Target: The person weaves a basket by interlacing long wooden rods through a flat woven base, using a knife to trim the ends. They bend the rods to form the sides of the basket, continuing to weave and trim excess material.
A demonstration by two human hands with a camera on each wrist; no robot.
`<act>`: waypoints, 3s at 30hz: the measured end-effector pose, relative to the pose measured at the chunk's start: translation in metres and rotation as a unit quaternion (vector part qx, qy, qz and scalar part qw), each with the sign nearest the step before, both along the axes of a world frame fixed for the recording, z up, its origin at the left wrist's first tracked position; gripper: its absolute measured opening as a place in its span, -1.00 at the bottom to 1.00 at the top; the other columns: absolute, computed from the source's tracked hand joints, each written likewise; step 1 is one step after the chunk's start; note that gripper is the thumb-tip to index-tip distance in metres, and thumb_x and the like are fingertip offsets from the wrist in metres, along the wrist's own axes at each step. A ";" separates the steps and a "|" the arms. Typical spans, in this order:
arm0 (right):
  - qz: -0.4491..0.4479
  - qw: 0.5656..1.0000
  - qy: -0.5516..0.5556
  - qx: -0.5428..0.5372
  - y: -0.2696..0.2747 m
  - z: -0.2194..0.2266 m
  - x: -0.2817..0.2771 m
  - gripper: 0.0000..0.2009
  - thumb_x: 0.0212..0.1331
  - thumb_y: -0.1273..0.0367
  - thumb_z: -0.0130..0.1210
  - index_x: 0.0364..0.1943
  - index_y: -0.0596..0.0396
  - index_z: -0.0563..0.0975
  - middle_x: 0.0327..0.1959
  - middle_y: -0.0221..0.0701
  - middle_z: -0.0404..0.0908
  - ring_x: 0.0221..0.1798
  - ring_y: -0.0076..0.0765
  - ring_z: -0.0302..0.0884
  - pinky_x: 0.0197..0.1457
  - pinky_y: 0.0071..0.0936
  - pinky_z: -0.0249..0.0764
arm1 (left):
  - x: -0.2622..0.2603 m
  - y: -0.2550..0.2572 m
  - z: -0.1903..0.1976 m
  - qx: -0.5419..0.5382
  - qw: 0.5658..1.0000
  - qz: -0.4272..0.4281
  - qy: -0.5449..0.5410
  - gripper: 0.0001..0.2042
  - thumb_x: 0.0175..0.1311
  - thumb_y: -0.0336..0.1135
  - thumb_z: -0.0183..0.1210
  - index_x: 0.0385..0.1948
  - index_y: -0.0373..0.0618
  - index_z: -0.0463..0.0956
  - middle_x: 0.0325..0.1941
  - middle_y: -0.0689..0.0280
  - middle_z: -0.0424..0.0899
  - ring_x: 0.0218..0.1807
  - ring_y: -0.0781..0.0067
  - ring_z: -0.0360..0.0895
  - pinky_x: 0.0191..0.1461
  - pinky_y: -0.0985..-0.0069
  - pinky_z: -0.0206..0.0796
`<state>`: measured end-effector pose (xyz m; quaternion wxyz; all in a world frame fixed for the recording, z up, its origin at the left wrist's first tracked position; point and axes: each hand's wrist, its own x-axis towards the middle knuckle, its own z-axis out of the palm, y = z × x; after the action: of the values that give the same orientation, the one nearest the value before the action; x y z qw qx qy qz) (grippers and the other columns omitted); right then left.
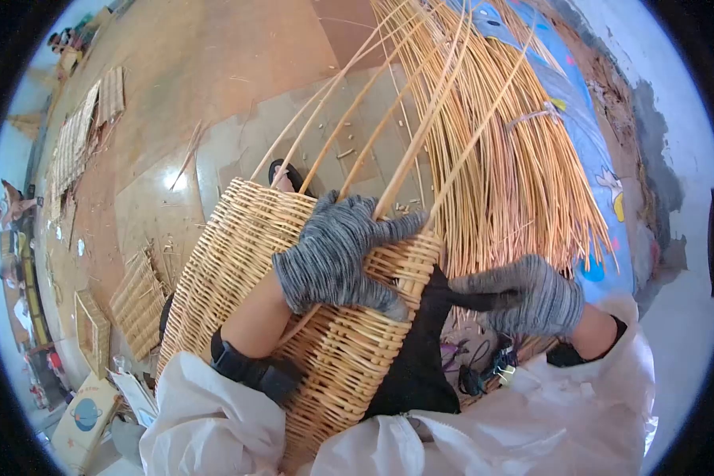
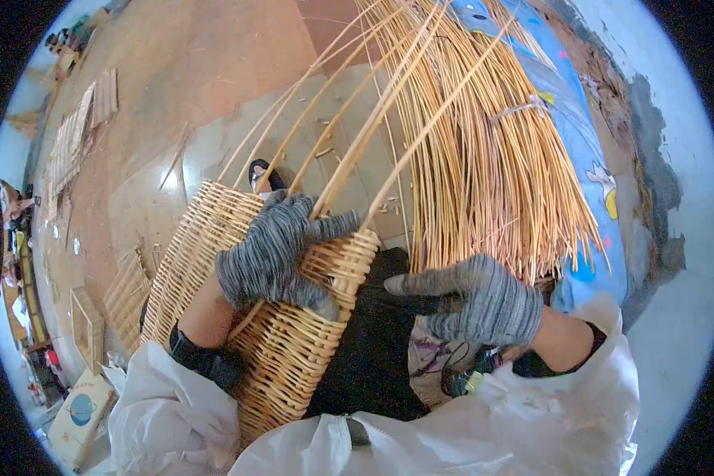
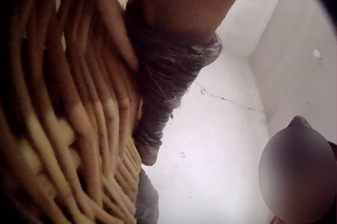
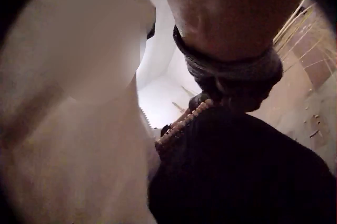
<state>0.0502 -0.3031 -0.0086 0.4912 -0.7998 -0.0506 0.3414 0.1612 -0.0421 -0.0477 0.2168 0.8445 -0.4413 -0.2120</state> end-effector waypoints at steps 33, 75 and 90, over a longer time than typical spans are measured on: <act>0.028 0.841 -0.167 -0.513 0.043 -0.008 -0.047 -0.74 -0.04 0.35 -0.03 -0.25 -0.03 0.60 -0.40 -0.18 0.64 -0.27 -0.05 0.61 -0.19 -0.20 0.52 | -0.011 -0.015 -0.021 -0.177 0.973 0.111 -0.096 -0.60 0.31 -0.26 -0.02 0.20 0.12 0.31 -0.28 0.07 0.58 -0.20 0.16 0.54 0.02 0.33 0.34; -0.233 0.850 -0.472 -0.012 -0.006 0.002 -0.110 -0.86 -0.09 0.30 0.32 -0.57 -0.01 0.59 -0.42 -0.40 0.68 -0.27 -0.26 0.61 0.03 -0.28 0.43 | -0.008 -0.017 -0.008 -0.075 0.985 -0.088 -0.124 -0.01 -0.40 0.45 0.22 0.19 0.04 0.33 -0.10 0.05 0.43 -0.04 0.01 0.36 0.11 0.17 0.12; -0.076 0.857 -0.505 0.077 -0.016 -0.040 -0.078 -0.81 -0.01 0.38 0.24 -0.41 -0.11 0.40 -0.23 -0.24 0.66 -0.07 -0.04 0.60 0.19 0.01 0.28 | -0.007 -0.016 -0.008 -0.048 0.994 -0.040 -0.092 -0.05 -0.40 0.49 0.20 0.19 0.23 0.33 -0.06 -0.04 0.43 0.00 -0.09 0.37 0.17 0.04 0.08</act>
<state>-0.0278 -0.3188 -0.0486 0.4825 -0.8234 -0.2569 -0.1524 0.1545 -0.0580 -0.0558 0.2072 0.8309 -0.5020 -0.1207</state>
